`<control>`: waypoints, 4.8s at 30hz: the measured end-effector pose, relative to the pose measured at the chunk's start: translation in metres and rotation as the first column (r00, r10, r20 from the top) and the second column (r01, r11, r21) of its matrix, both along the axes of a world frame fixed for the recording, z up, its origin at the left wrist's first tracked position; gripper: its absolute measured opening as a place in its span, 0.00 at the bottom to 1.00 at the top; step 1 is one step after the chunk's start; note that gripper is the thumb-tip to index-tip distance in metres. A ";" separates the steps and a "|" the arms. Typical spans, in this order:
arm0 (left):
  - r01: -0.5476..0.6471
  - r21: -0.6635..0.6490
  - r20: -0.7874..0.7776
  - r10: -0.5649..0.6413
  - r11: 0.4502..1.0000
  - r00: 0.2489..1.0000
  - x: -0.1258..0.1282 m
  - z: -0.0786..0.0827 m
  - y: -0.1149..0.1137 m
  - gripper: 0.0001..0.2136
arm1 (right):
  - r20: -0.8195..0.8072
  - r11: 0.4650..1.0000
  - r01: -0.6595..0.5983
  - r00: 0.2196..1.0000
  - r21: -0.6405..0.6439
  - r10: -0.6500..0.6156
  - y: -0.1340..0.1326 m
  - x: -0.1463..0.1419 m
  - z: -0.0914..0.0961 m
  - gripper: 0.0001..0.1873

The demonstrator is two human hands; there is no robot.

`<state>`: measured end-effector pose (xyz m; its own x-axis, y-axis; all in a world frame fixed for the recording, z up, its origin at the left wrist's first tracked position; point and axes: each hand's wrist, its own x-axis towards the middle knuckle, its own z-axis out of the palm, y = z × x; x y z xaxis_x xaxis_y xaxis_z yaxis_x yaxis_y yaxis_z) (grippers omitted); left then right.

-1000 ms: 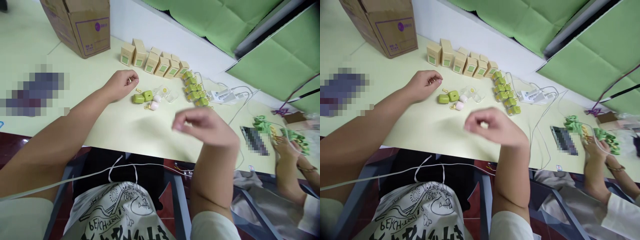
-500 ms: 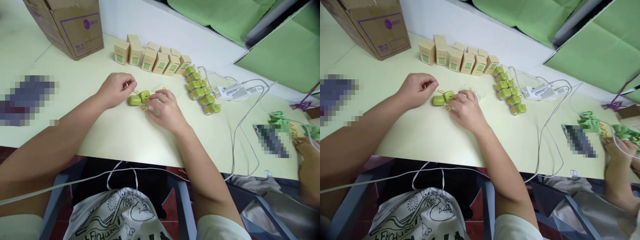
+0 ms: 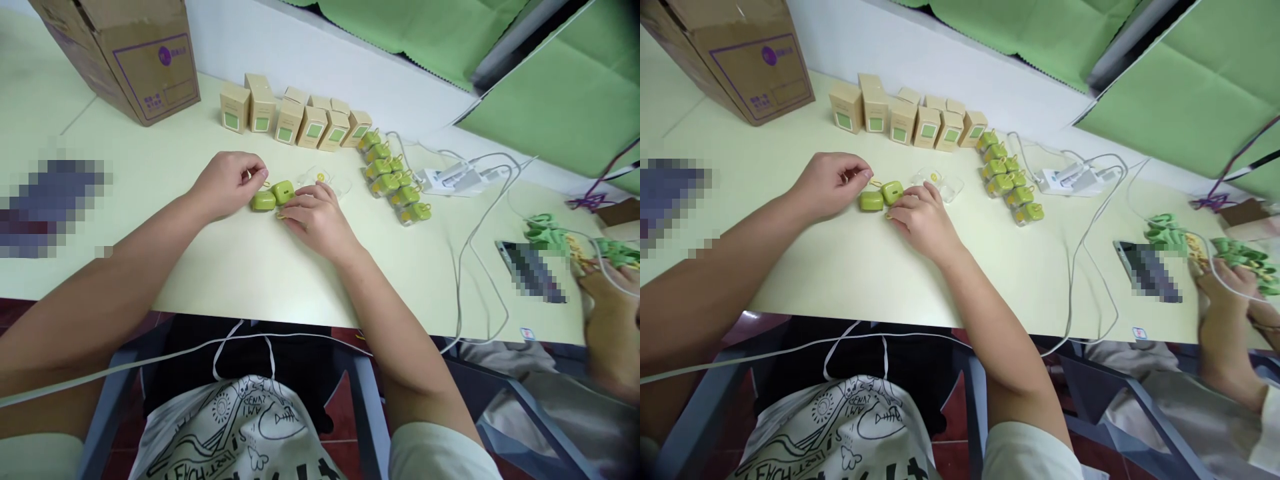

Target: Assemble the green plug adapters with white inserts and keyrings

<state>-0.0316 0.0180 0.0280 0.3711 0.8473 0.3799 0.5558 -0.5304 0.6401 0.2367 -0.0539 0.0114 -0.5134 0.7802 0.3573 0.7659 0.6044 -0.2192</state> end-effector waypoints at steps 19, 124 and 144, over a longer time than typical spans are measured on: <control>0.043 -0.068 -0.064 -0.048 0.997 0.997 -0.001 0.004 0.001 0.14 | -0.293 0.944 0.279 0.901 -0.174 -0.320 0.004 0.037 0.030 0.13; 0.703 -0.482 0.773 -0.124 0.523 0.622 0.022 0.000 -0.016 0.24 | -0.734 0.963 0.018 0.644 -0.269 -0.216 -0.014 -0.017 0.008 0.17; 0.651 -0.419 0.711 -0.217 0.633 0.669 0.023 -0.005 -0.020 0.30 | -0.712 0.924 0.085 0.613 -0.373 -0.344 -0.019 -0.027 0.012 0.09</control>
